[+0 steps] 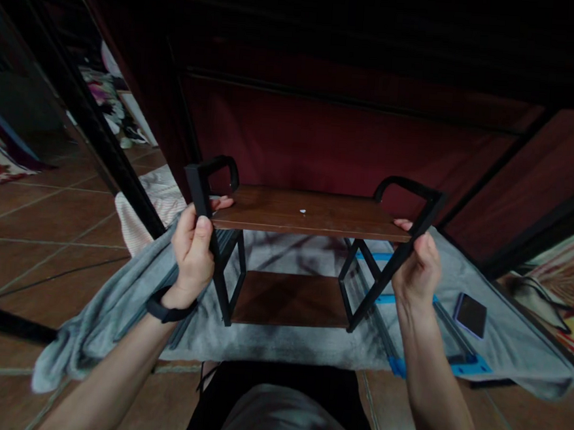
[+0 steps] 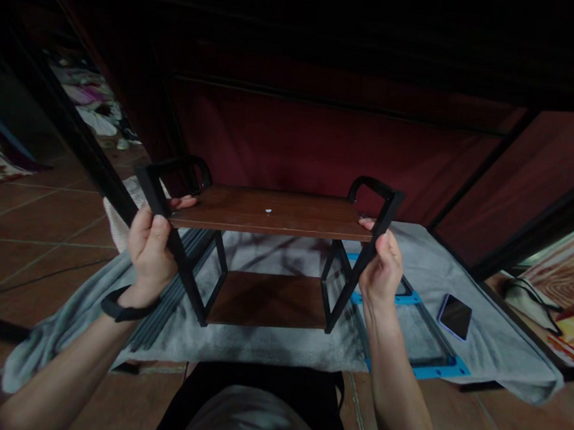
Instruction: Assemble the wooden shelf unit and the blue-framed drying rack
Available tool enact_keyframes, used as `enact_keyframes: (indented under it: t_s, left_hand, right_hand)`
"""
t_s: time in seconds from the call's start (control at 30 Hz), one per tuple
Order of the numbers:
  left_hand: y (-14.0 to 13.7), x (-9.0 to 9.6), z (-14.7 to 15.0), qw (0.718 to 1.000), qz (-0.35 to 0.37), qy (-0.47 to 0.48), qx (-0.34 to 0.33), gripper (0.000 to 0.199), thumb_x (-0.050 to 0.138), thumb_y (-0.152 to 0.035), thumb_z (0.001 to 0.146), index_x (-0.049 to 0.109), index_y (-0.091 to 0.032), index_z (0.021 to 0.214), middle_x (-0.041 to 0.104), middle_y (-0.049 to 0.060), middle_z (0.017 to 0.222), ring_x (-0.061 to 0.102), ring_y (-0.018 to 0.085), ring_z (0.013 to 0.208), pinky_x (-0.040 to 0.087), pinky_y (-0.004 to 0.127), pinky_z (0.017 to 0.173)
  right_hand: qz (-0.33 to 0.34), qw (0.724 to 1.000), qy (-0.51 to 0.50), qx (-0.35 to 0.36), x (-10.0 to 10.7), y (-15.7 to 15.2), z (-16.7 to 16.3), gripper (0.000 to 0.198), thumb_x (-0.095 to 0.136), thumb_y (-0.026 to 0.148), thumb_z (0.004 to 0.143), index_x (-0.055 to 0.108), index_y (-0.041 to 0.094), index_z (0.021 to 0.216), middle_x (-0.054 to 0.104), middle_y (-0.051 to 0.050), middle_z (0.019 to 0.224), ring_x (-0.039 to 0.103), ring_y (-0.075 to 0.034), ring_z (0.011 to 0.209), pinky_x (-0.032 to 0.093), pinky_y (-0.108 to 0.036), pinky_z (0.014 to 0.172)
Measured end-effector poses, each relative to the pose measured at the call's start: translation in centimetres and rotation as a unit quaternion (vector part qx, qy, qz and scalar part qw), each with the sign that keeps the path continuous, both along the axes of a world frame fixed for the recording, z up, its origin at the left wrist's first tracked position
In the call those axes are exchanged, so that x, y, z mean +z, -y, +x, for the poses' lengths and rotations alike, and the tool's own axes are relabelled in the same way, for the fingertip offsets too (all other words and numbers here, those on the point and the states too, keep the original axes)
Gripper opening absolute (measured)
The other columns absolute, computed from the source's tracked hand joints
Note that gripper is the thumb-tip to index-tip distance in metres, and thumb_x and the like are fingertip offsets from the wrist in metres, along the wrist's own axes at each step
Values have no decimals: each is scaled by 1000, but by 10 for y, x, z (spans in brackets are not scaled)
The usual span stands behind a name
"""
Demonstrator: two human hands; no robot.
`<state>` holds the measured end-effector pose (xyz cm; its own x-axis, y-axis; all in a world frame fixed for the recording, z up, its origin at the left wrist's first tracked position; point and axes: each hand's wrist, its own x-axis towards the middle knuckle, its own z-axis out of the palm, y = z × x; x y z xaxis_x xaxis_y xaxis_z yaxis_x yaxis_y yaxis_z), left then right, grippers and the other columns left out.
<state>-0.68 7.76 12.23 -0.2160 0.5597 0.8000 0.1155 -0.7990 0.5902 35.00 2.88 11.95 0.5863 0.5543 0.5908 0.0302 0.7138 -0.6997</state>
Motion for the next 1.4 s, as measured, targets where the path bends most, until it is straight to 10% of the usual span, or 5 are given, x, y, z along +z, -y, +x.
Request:
enact_keyframes:
  t_s: [0.43, 0.97, 1.4]
  left_hand:
    - [39, -11, 10, 999, 28, -7, 32, 31, 50, -37, 97, 72, -25, 116, 77, 6, 117, 68, 30, 117, 46, 55, 113]
    - [65, -24, -7, 988, -71, 130, 30, 30, 53, -46, 98, 73, -26, 109, 75, 5, 116, 67, 24, 115, 47, 43, 112]
    - [73, -29, -5, 945, -179, 269, -62, 26, 80, -49, 79, 77, -25, 88, 72, 0, 80, 63, 14, 65, 54, 26, 63]
  right_hand:
    - [26, 998, -33, -40, -23, 29, 5, 30, 58, 44, 86, 75, 19, 85, 70, -7, 95, 65, -28, 106, 41, -50, 110]
    - [-94, 985, -143, -25, -33, 60, 12, 15, 82, 28, 68, 76, 25, 81, 67, 1, 82, 62, -16, 76, 52, -34, 85]
    - [-161, 974, -149, -57, -27, 72, 5, 14, 83, 36, 66, 70, 34, 72, 59, 0, 83, 62, -21, 80, 53, -48, 93]
